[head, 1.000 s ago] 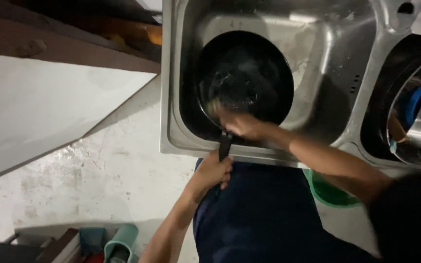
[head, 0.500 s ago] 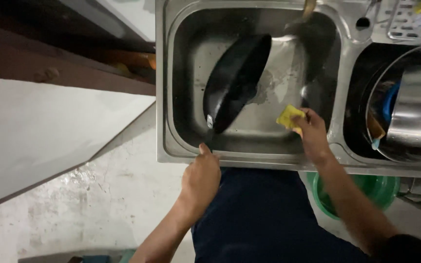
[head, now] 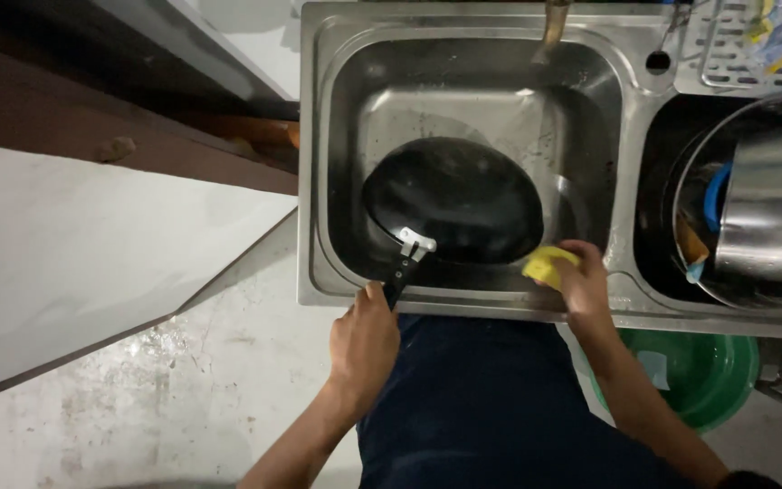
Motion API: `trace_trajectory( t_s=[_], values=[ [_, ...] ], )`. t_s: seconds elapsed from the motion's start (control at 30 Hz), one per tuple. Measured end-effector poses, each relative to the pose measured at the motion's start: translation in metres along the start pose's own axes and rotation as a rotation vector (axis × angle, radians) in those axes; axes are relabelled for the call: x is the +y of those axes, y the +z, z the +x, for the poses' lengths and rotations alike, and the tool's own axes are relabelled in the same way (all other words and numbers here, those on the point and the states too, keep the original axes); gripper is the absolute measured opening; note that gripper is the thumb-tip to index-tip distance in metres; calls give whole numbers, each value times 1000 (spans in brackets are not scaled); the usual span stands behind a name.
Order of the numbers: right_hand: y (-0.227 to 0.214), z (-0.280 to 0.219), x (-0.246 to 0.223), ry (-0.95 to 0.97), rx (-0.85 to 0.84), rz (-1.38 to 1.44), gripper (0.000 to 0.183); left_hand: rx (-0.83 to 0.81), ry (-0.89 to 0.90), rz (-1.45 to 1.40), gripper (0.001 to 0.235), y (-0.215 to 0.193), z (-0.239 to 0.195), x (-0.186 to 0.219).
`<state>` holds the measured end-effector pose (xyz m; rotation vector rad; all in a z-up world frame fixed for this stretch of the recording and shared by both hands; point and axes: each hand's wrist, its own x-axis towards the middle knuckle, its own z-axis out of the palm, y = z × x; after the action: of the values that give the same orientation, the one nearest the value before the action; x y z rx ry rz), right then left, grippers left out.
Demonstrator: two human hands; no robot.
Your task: The person washes a black frying pan in a double-basin stainless steel sink. They scrape food residue with a wooden spoon, rinse with water from a plastic cup, and scrub the pan with a yellow sponge. The pan remains in the sink at the end of the clip.
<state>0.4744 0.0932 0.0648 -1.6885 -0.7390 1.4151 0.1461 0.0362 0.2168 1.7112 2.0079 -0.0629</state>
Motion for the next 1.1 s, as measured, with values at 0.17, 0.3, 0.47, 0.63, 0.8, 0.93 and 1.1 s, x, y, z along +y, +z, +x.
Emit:
trace_trajectory(
  t_s=[0.17, 0.3, 0.47, 0.63, 0.8, 0.93, 1.1],
  values=[
    [26, -39, -50, -437, 83, -412, 39, -21, -130, -58, 49, -4, 2, 0],
    [90, -38, -81, -1048, -377, -661, 50, 25, -75, -47, 42, -3, 1, -3],
    [185, 5, -107, -1590, -770, -990, 51, -8, -97, -24, 40, 7, 0, -7],
    [290, 86, -128, -664, -1205, -1597, 42, 8, -39, -7, 38, 8, -4, -10],
    [268, 296, -13, -43, -1206, -1392, 53, -46, -128, -160, 38, 12, 0, -15],
    [134, 345, -18, 305, -939, -1240, 55, -76, -133, -225, 39, 20, 3, -19],
    [76, 185, -84, 23, -686, -855, 45, -18, -75, -228, 39, 17, 8, -25]
  ],
)
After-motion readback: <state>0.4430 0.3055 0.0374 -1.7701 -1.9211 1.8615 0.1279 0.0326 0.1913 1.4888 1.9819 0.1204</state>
